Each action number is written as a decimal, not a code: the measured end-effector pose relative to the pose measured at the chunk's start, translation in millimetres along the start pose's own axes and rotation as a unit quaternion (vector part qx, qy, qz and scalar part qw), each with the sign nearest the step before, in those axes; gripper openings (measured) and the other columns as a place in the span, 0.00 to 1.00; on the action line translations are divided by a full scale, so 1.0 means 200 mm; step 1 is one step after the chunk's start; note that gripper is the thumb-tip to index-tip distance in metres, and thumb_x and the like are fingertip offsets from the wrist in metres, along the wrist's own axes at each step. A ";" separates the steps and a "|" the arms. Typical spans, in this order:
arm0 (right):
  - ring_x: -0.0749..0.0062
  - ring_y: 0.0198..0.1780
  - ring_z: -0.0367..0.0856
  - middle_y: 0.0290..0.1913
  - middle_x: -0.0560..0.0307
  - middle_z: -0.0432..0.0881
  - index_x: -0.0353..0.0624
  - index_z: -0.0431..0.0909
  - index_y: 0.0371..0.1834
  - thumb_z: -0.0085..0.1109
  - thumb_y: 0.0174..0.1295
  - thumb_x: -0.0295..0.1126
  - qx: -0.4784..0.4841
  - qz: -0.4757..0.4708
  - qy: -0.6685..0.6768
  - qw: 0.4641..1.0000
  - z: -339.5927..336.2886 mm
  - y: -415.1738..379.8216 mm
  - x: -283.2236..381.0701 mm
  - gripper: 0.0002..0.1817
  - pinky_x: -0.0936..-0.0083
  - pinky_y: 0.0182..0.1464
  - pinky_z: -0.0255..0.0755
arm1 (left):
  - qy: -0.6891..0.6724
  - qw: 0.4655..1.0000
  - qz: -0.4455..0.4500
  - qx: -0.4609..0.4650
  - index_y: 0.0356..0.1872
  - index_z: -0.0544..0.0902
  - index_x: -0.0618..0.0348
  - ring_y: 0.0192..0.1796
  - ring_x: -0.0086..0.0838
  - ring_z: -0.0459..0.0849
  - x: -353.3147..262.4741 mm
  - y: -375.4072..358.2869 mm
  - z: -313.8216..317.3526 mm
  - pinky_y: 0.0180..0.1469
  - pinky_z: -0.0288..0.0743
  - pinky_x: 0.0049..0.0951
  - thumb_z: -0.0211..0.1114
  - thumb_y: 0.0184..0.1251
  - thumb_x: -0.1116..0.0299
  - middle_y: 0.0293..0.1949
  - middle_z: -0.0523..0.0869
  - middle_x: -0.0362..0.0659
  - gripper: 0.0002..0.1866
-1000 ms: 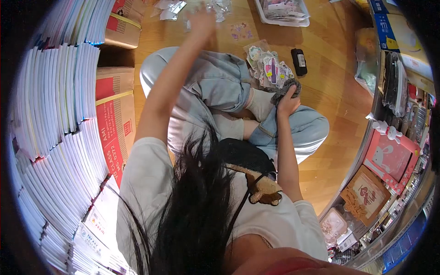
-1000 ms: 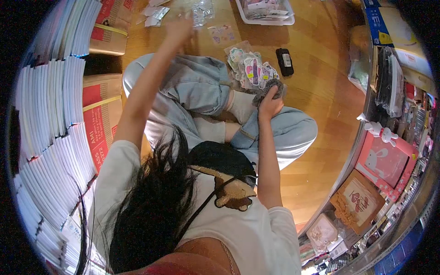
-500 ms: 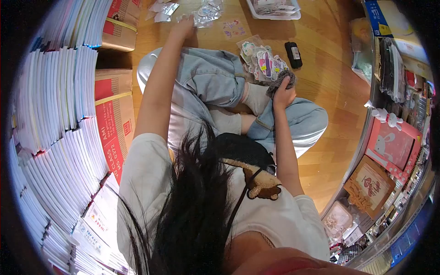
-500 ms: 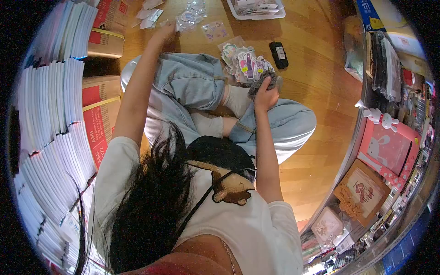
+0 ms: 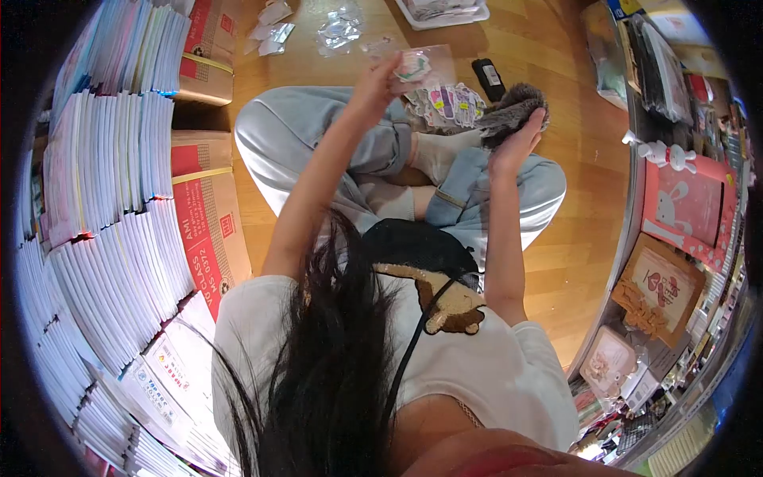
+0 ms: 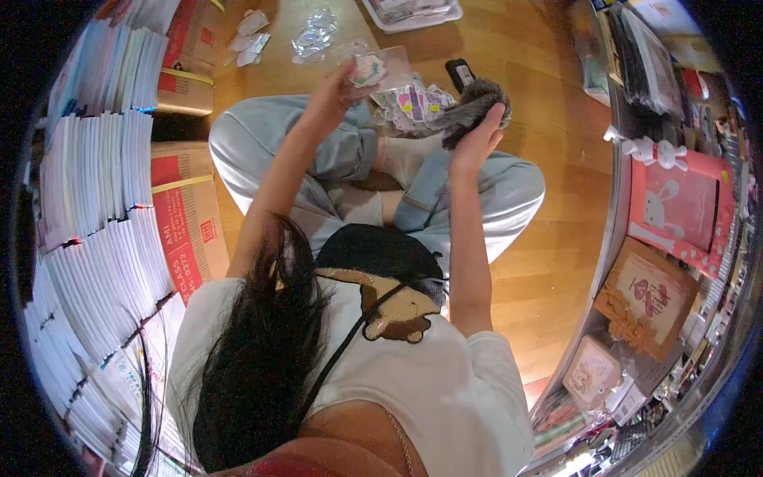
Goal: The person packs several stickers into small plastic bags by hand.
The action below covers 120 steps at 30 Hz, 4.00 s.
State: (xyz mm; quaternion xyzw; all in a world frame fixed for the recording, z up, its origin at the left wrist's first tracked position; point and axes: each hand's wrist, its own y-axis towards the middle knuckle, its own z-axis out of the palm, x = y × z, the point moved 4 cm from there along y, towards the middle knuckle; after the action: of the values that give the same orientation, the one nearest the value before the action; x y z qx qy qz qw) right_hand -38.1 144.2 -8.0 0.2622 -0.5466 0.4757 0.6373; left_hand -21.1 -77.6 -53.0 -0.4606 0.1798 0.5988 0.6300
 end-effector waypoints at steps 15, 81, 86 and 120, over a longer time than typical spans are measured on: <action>0.71 0.40 0.76 0.47 0.54 0.77 0.37 0.68 0.56 0.49 0.62 0.39 0.240 -0.141 -0.217 0.936 0.24 -0.12 0.01 0.22 0.76 0.45 0.69 | 0.057 0.991 0.119 -0.035 0.49 0.73 0.64 0.44 0.21 0.74 0.18 -0.40 0.47 0.46 0.68 0.22 0.43 0.71 0.53 0.42 0.78 0.40 0.23; 0.57 0.33 0.77 0.33 0.43 0.79 0.31 0.72 0.45 0.49 0.61 0.36 0.215 0.046 -0.018 0.975 0.05 0.06 -0.11 0.17 0.70 0.41 0.69 | 0.322 0.932 0.167 -0.022 0.46 0.75 0.66 0.38 0.17 0.71 0.16 -0.42 0.63 0.42 0.65 0.19 0.56 0.66 0.64 0.37 0.78 0.38 0.16; 0.63 0.42 0.74 0.43 0.42 0.75 0.31 0.65 0.52 0.50 0.61 0.36 0.127 -0.081 -0.117 0.982 -0.07 0.17 -0.32 0.21 0.70 0.45 0.66 | 0.342 0.900 0.269 0.012 0.48 0.76 0.68 0.42 0.15 0.71 0.06 -0.52 0.73 0.44 0.65 0.16 0.53 0.67 0.71 0.43 0.79 0.39 0.13; 0.75 0.39 0.75 0.43 0.57 0.78 0.39 0.70 0.55 0.40 0.68 0.37 0.288 0.016 -0.038 0.957 -0.04 0.15 -0.25 0.18 0.79 0.43 0.68 | 0.428 0.821 0.343 -0.157 0.55 0.66 0.66 0.57 0.33 0.69 0.11 -0.20 0.15 0.59 0.61 0.29 0.51 0.63 0.70 0.54 0.71 0.47 0.20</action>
State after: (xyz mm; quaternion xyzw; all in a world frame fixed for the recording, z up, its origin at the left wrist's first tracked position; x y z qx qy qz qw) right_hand -58.1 147.6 -62.4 0.4434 -0.4148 0.6127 0.5059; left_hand 10.0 -35.3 -40.5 -0.6720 0.4813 0.5387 0.1629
